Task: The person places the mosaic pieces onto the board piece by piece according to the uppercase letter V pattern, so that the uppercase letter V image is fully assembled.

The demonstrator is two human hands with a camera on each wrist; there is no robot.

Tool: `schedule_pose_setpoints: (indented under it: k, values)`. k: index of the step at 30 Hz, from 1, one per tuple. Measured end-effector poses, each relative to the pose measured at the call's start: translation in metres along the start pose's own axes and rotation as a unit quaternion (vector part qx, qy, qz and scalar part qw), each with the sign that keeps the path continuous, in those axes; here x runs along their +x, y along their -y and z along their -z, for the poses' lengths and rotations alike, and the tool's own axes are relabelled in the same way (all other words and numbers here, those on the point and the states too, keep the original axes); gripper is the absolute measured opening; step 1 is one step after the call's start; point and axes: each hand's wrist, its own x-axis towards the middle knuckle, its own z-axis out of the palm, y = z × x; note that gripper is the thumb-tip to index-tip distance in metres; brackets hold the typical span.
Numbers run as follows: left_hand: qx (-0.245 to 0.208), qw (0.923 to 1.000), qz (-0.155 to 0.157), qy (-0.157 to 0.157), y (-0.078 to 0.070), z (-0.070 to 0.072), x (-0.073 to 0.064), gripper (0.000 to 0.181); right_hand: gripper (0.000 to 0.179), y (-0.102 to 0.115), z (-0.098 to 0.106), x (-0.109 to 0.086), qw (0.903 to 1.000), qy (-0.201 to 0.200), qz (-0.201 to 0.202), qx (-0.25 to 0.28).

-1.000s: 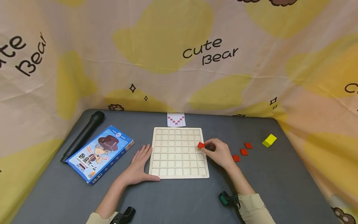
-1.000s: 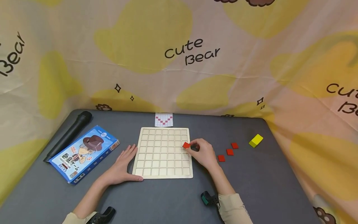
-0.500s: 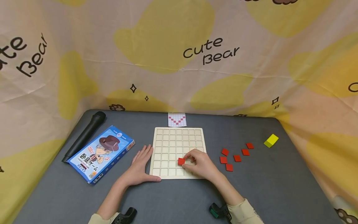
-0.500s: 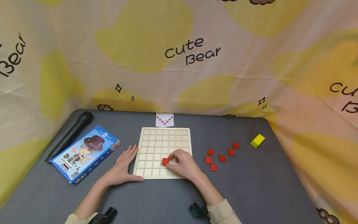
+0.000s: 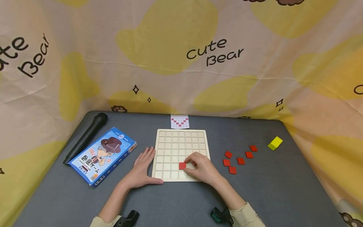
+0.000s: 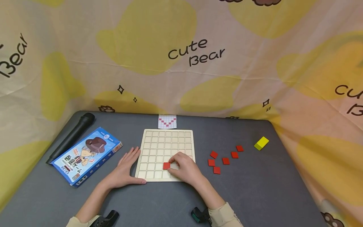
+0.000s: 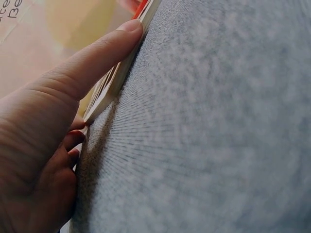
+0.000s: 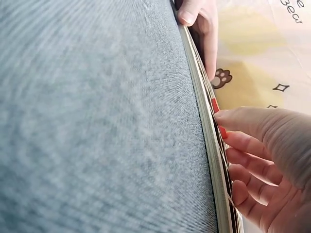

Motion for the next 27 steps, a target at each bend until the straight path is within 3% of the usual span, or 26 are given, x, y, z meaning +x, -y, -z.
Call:
schedule_pose_setpoints:
  k: [13,20,27]
  values:
    - [-0.003,1.0,0.004,0.002,-0.001,0.0,0.0,0.124,0.02,-0.001,0.0,-0.003,0.9999,0.004,-0.008,0.012]
    - [-0.002,1.0,0.0,0.001,0.0,-0.001,0.0,0.125,0.019,-0.008,0.007,-0.009,0.9967,-0.014,-0.056,0.056]
    - [-0.002,1.0,-0.003,-0.003,0.0,-0.001,0.0,0.124,0.016,-0.025,0.03,-0.024,0.9929,-0.049,-0.098,0.048]
